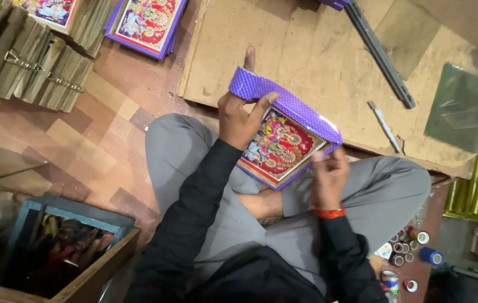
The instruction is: The person wraps purple decorative tape around the edges of small framed pictures. They pick up each frame, apply the tape to the sides, and place the finished frames into a stack.
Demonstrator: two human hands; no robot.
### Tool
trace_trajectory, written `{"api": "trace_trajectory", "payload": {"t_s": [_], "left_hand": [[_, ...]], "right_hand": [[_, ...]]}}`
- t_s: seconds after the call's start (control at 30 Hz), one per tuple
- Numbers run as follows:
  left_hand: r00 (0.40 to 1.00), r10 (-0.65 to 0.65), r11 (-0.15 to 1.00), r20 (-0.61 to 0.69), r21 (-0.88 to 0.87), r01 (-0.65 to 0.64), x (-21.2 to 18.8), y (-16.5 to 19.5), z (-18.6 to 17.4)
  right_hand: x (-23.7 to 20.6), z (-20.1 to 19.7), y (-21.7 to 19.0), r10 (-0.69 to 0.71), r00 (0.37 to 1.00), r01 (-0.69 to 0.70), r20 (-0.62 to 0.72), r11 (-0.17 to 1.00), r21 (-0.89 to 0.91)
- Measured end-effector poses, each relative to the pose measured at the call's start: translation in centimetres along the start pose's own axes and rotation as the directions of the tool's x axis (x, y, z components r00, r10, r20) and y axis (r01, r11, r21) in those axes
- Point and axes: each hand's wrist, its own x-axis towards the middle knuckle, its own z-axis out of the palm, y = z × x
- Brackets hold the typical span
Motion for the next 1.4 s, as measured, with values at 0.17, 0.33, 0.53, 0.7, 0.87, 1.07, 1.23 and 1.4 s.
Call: {"api": "trace_trajectory", "payload": {"t_s": [0.17, 0.33, 0.53, 0.7, 0.87, 1.07, 1.23, 1.4], "left_hand": [[0.999, 0.049, 0.990, 0.019, -0.130, -0.046, -1.0, -2.3, 1.9], [0.987, -0.081, 0.913, 0.136, -0.386, 0.128, -2.0, -3.6, 3.2], [0.969, -0.137, 0.875, 0.204, -0.435, 0.215, -1.9, -3.3, 3.4], [0.960, -0.141, 0.831, 0.241, -0.499, 0.247, -2.0, -3.2, 3.5], [0.954, -0.196, 0.814, 0.227, -0.504, 0.287, -2.1, -3.8, 3.7], [0.903, -0.258, 0.736, 0.345, -0.535, 0.415, -1.5, -2.1, 1.8], [0.935, -0.111, 0.715, 0.337, -0.626, 0.310, -0.1, 0.6, 1.6], [0.982, -0.120, 0.797, 0.148, -0.575, 0.184, 1.9, 2.7, 1.8]], "right_hand": [[5.8, -5.3, -4.8, 0.338, 0.922, -0.309, 0.191, 0.937, -0.164], [8.7, -5.9, -8.6, 0.476, 0.784, -0.216, 0.400, 0.812, -0.543], [9.4, -3.8, -12.3, 0.513, 0.629, -0.199, 0.584, 0.833, -0.516], [11.8, -0.5, -12.2, 0.530, 0.596, -0.036, 0.603, 0.768, -0.639], [14.6, 4.9, -9.7, 0.390, 0.685, 0.033, 0.615, 0.827, -0.561], [13.8, 5.1, -9.9, 0.311, 0.770, 0.070, 0.558, 0.828, -0.557], [12.4, 1.4, -11.3, 0.438, 0.719, -0.081, 0.539, 0.824, -0.560], [13.2, 1.9, -12.5, 0.162, 0.838, 0.145, 0.521, 0.854, -0.499]]}}
